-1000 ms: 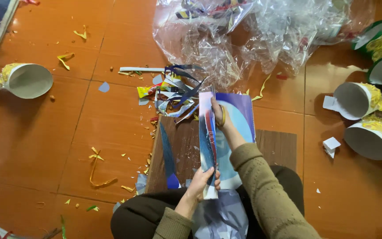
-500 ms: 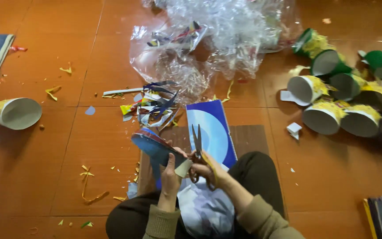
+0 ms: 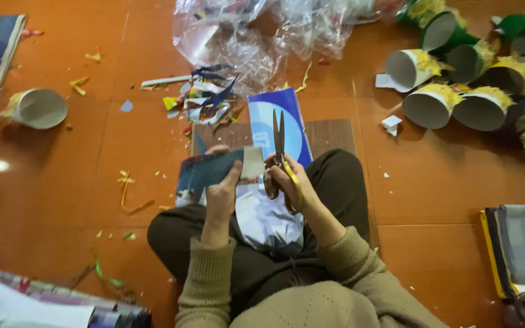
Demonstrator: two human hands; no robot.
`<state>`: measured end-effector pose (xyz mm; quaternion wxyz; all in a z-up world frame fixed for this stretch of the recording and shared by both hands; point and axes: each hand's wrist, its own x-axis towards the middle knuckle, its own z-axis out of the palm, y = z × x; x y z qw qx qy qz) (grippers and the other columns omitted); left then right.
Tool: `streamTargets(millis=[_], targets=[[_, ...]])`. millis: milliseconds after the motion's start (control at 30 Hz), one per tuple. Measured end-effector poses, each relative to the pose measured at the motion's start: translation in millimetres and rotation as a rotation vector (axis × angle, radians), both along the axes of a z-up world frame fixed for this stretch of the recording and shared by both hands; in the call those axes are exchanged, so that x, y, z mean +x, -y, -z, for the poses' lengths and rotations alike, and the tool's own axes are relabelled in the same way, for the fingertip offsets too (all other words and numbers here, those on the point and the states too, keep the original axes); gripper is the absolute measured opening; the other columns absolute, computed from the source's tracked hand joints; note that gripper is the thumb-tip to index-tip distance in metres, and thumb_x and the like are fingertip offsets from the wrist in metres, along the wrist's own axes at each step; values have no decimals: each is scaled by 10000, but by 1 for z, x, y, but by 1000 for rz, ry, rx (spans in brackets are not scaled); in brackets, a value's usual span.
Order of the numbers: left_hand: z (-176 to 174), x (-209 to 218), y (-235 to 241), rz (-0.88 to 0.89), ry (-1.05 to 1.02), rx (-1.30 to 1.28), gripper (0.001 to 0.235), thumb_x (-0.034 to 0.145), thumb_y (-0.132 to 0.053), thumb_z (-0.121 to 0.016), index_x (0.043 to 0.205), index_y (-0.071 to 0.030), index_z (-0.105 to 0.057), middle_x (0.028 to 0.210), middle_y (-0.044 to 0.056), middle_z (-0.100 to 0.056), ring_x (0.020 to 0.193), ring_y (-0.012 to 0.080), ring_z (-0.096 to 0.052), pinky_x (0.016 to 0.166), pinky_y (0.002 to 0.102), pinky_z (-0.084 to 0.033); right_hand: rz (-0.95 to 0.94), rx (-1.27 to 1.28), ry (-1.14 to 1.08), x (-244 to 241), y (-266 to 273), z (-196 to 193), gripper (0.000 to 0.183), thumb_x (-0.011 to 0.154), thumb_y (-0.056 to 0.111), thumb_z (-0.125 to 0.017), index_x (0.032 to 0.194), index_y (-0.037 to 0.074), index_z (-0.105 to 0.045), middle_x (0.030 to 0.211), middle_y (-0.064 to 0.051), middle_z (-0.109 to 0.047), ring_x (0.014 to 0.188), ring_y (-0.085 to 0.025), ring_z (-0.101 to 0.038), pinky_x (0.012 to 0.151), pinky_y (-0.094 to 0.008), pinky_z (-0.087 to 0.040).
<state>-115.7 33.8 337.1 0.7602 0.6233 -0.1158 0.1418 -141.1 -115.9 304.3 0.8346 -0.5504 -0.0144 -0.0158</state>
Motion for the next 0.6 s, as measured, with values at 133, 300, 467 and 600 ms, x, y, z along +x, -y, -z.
streamTargets(millis=[133, 300, 467, 600], targets=[[-26, -14, -2, -122, -80, -133, 178, 834, -23, -746, 1007, -56, -717, 929, 8, -724, 851, 100, -659, 894, 320, -546, -187, 44, 159, -27, -12, -4, 393, 962, 340, -508, 1095, -29, -537, 622, -213, -623, 505, -239, -657, 429, -264, -450], [-10, -15, -1, -280, -253, -134, 70, 758, -56, -815, 788, -49, -753, 763, 88, -742, 585, 235, -715, 411, 307, -586, -245, 22, 114, -45, -31, 5, 480, 924, 322, -462, 1296, 19, -443, 1003, -229, -638, 863, -270, -648, 632, -329, -548], [-50, -38, 18, -331, -300, -103, 182, 750, -88, -829, 854, 31, -738, 798, 164, -718, 713, 308, -696, 492, 457, -606, -200, -61, 134, -48, -41, 15, 612, 960, 485, -426, 1354, 16, -425, 1009, -196, -603, 858, -251, -611, 636, -353, -559], [-55, -48, 13, -268, -10, -205, 202, 816, -4, -755, 1016, -11, -727, 1027, 148, -717, 948, 254, -657, 630, 402, -614, -136, -65, 163, -49, -48, 7, 522, 1006, 462, -363, 1258, 26, -503, 648, -155, -562, 489, -233, -625, 381, -265, -448]])
